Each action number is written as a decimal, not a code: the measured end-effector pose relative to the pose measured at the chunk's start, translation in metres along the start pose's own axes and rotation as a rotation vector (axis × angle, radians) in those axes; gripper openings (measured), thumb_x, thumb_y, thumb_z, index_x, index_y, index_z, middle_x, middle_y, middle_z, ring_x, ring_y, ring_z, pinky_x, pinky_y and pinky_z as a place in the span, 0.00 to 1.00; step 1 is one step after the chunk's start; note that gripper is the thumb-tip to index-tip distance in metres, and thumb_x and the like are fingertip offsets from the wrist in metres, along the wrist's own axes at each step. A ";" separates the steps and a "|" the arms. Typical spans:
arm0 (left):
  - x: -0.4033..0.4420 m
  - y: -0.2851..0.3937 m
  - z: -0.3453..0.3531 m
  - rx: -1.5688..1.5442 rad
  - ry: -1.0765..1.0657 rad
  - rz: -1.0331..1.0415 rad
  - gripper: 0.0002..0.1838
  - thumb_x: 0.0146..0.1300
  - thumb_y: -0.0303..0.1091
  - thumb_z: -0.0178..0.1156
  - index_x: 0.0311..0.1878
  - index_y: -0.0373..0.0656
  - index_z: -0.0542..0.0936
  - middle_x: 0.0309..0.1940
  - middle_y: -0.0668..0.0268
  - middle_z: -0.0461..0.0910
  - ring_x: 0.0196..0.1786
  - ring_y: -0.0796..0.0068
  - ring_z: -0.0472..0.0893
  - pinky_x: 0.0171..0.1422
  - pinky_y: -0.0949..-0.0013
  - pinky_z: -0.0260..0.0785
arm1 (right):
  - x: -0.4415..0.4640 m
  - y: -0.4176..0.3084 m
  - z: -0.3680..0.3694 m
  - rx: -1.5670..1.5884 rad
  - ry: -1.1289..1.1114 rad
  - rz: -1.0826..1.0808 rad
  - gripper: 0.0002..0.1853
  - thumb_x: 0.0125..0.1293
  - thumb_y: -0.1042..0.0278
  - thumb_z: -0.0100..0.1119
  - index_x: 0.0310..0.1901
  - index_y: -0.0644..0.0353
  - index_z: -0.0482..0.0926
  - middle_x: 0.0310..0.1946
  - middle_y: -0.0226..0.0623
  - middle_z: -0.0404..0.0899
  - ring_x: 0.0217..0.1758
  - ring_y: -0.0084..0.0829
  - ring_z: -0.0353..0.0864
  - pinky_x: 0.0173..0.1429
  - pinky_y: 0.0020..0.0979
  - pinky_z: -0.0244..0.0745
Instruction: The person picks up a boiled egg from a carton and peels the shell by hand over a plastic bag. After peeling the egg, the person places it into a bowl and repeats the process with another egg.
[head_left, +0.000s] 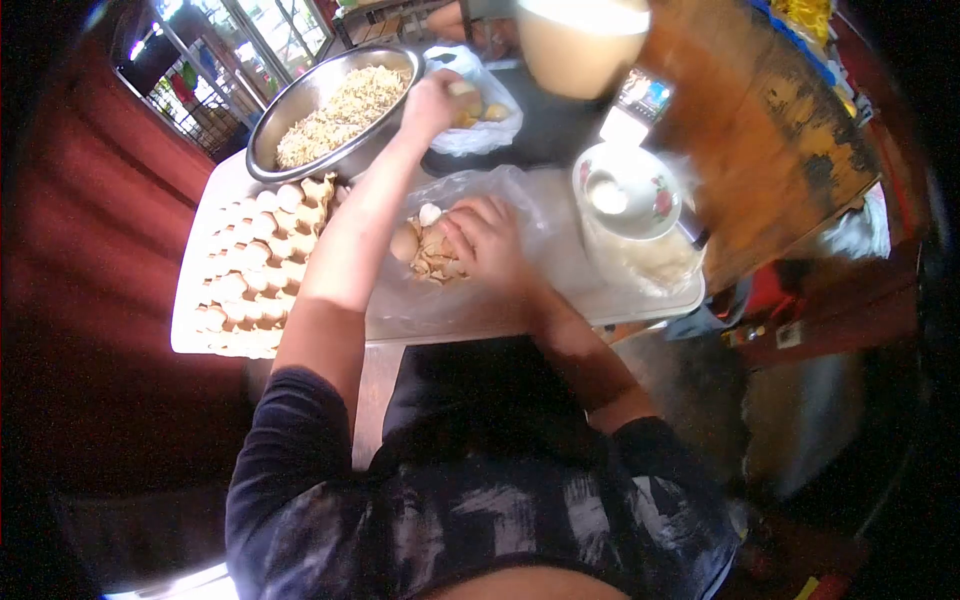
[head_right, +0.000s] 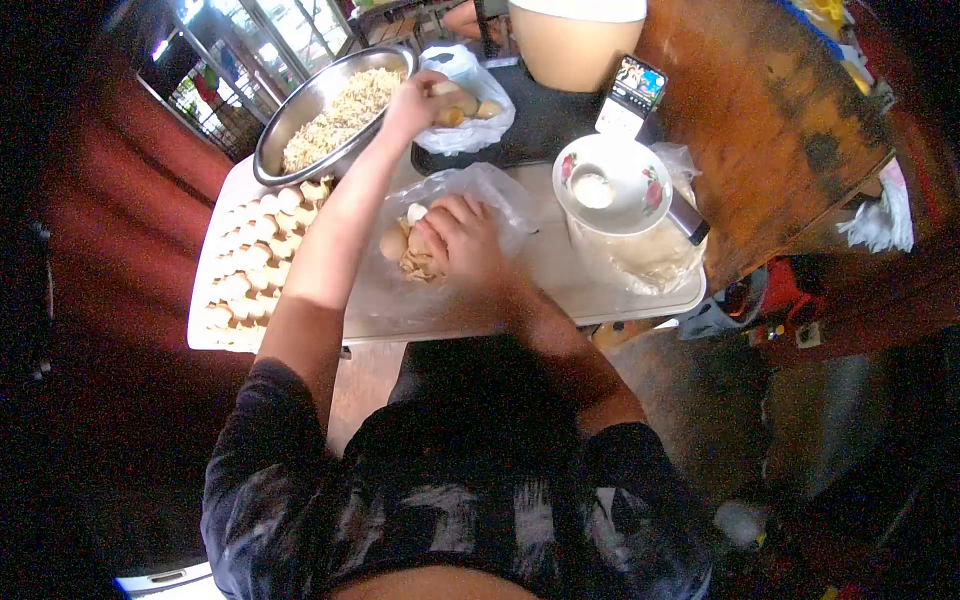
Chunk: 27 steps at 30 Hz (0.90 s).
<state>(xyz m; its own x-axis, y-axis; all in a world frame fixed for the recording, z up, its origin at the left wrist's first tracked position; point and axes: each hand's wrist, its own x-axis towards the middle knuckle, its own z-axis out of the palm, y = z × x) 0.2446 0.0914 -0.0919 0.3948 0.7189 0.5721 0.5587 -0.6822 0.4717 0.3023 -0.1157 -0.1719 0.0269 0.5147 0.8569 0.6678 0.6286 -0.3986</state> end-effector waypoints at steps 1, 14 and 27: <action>0.007 -0.003 0.012 0.005 -0.069 -0.033 0.21 0.48 0.41 0.68 0.46 0.43 0.81 0.37 0.52 0.83 0.42 0.55 0.82 0.50 0.59 0.74 | 0.000 -0.001 -0.001 -0.005 -0.020 0.003 0.05 0.58 0.72 0.61 0.34 0.63 0.79 0.36 0.39 0.77 0.40 0.41 0.74 0.47 0.38 0.66; -0.047 0.021 -0.075 0.422 -0.275 -0.038 0.23 0.59 0.54 0.59 0.50 0.48 0.80 0.38 0.52 0.82 0.43 0.53 0.82 0.49 0.57 0.73 | -0.003 -0.002 0.004 0.051 -0.067 0.162 0.06 0.59 0.68 0.61 0.33 0.61 0.80 0.39 0.39 0.76 0.45 0.41 0.74 0.53 0.42 0.64; -0.216 -0.112 -0.237 0.955 -0.090 -0.641 0.29 0.50 0.55 0.64 0.53 0.50 0.79 0.47 0.55 0.81 0.46 0.56 0.81 0.53 0.58 0.72 | -0.003 -0.003 0.005 -0.003 -0.073 0.173 0.09 0.60 0.71 0.60 0.42 0.61 0.79 0.50 0.46 0.71 0.55 0.47 0.71 0.60 0.42 0.65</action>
<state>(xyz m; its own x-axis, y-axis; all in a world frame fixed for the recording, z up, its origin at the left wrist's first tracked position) -0.0756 -0.0196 -0.1095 -0.1314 0.9301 0.3430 0.9846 0.1628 -0.0643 0.2961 -0.1160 -0.1748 0.0871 0.6561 0.7496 0.6600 0.5256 -0.5367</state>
